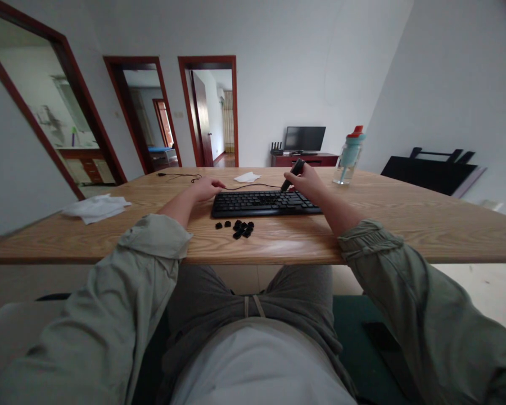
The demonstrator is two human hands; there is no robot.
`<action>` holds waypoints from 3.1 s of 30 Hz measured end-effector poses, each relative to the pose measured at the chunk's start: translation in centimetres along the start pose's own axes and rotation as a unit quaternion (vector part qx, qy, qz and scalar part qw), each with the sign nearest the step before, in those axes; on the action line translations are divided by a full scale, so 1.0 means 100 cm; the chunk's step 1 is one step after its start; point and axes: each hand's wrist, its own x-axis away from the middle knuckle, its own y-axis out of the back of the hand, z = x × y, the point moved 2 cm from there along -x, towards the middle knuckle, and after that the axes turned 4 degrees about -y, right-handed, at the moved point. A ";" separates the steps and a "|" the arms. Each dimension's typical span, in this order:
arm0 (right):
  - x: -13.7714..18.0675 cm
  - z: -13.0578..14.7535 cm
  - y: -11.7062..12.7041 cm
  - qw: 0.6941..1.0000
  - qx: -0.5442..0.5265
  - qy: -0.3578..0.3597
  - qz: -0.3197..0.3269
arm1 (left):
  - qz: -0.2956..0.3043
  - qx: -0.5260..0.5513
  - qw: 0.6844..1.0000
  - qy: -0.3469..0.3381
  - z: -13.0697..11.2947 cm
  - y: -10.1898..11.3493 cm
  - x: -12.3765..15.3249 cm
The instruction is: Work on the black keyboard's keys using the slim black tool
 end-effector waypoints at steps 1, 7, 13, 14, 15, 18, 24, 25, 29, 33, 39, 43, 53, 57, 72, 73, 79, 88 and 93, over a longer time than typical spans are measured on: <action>-0.001 -0.001 0.001 1.000 0.007 0.001 -0.002 | 0.000 -0.003 1.000 -0.002 0.000 0.000 0.000; -0.004 -0.003 0.005 0.998 0.041 0.036 -0.020 | 0.005 -0.004 1.000 -0.008 -0.003 0.002 0.001; 0.004 0.003 0.006 0.997 0.051 0.052 0.012 | 0.010 -0.007 1.000 -0.001 -0.002 0.001 0.000; 0.005 0.003 0.006 0.997 0.052 0.049 0.015 | 0.011 -0.007 1.000 -0.002 -0.002 0.001 0.000; 0.006 0.003 0.005 0.998 0.052 0.044 0.017 | 0.011 -0.007 1.000 -0.003 -0.002 0.001 0.000; 0.006 0.003 0.005 0.998 0.045 0.034 0.016 | 0.009 -0.009 1.000 -0.002 -0.004 0.002 0.002; 0.008 0.008 0.005 1.000 -0.020 -0.013 -0.002 | -0.006 0.000 1.000 0.005 -0.035 0.003 0.011; 0.009 0.010 0.004 0.999 -0.039 -0.023 0.002 | -0.007 0.006 1.000 -0.012 -0.048 0.000 0.012; 0.013 0.017 0.000 0.995 -0.091 -0.031 0.024 | 0.028 0.018 0.990 -0.137 -0.103 -0.023 0.014; 0.015 0.019 -0.001 0.991 -0.125 -0.046 0.031 | 0.063 -0.005 0.976 -0.210 -0.137 -0.046 0.011; 0.018 0.021 -0.002 0.989 -0.130 -0.046 0.063 | 0.029 -0.016 0.973 -0.228 -0.136 -0.050 0.007; 0.018 0.021 -0.002 0.990 -0.117 -0.049 0.068 | 0.020 -0.006 0.975 -0.222 -0.133 -0.048 0.009; 0.016 0.020 0.001 0.994 -0.104 -0.037 0.023 | 0.066 0.014 0.965 -0.255 -0.138 -0.052 0.014; 0.016 0.019 0.002 0.994 -0.084 -0.060 0.031 | 0.090 0.021 0.967 -0.236 -0.136 -0.053 0.013; 0.022 0.010 0.001 0.962 0.022 -0.167 0.214 | 0.070 0.012 0.972 -0.223 -0.132 -0.054 0.011; 0.022 0.011 0.001 0.966 0.016 -0.160 0.204 | 0.064 0.010 0.973 -0.222 -0.132 -0.054 0.011; 0.022 0.015 0.007 0.970 -0.074 -0.121 0.198 | 0.035 -0.002 0.976 -0.213 -0.128 -0.053 0.009; 0.019 0.011 0.014 0.965 0.015 -0.135 0.223 | 0.046 -0.014 0.981 -0.191 -0.119 -0.052 0.007; 0.020 0.011 0.013 0.965 0.001 -0.135 0.225 | 0.057 -0.008 0.980 -0.191 -0.115 -0.054 0.005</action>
